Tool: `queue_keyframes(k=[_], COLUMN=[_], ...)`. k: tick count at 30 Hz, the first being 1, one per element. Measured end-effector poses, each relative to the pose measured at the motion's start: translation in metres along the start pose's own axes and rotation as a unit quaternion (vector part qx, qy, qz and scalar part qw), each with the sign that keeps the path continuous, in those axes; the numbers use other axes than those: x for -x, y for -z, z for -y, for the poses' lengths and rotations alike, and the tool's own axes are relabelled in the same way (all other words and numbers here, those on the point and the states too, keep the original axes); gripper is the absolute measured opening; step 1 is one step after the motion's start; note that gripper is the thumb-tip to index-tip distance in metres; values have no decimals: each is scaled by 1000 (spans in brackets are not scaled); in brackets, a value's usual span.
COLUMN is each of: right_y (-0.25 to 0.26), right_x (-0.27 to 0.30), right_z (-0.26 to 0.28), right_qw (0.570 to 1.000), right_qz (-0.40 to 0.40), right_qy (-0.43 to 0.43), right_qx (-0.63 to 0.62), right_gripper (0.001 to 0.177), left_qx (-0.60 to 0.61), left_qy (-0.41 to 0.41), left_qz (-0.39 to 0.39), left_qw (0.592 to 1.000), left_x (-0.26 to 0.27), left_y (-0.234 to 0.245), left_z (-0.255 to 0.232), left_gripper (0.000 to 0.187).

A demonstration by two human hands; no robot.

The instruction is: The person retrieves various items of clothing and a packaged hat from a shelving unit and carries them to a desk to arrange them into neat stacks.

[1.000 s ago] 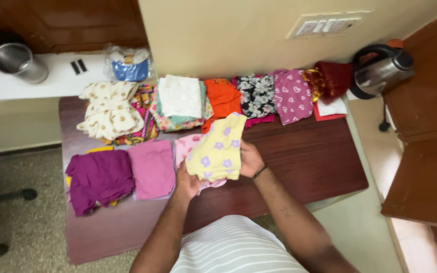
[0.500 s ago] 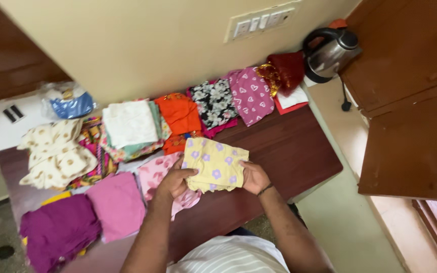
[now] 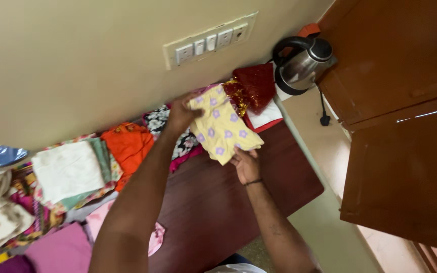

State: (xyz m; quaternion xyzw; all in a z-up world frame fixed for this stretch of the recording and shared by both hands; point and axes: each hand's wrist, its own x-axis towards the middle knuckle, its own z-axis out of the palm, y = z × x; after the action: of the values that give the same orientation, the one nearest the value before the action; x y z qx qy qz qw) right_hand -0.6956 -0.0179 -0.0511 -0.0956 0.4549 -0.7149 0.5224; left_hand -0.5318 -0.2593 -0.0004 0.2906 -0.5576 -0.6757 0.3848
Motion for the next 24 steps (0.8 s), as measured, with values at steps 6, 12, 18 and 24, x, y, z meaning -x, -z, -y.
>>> queue_keyframes(k=[6,12,18,24], right_y=[35,72,94,70], right_x=[-86,-127,-122,-30], right_z=[-33,-65,-64,-137], right_qw=[986,974,974,968], right_qz=[-75,-138,-129,7], right_qy=[-137,-177,-185,-215], right_qx=[-59,-43,20,126], right_gripper=[51,57,54,35], left_qx=[-593,-643,-605,-494], left_qy=[-65,42,-48,-86], left_qz=[-69,43,-44,-312], left_qw=[800,763,794,807], left_x=[-12,33,70,264], left_y=[-32,-64,-61,-41], left_z=[41,82,70,57], left_gripper=[56,77,71,34])
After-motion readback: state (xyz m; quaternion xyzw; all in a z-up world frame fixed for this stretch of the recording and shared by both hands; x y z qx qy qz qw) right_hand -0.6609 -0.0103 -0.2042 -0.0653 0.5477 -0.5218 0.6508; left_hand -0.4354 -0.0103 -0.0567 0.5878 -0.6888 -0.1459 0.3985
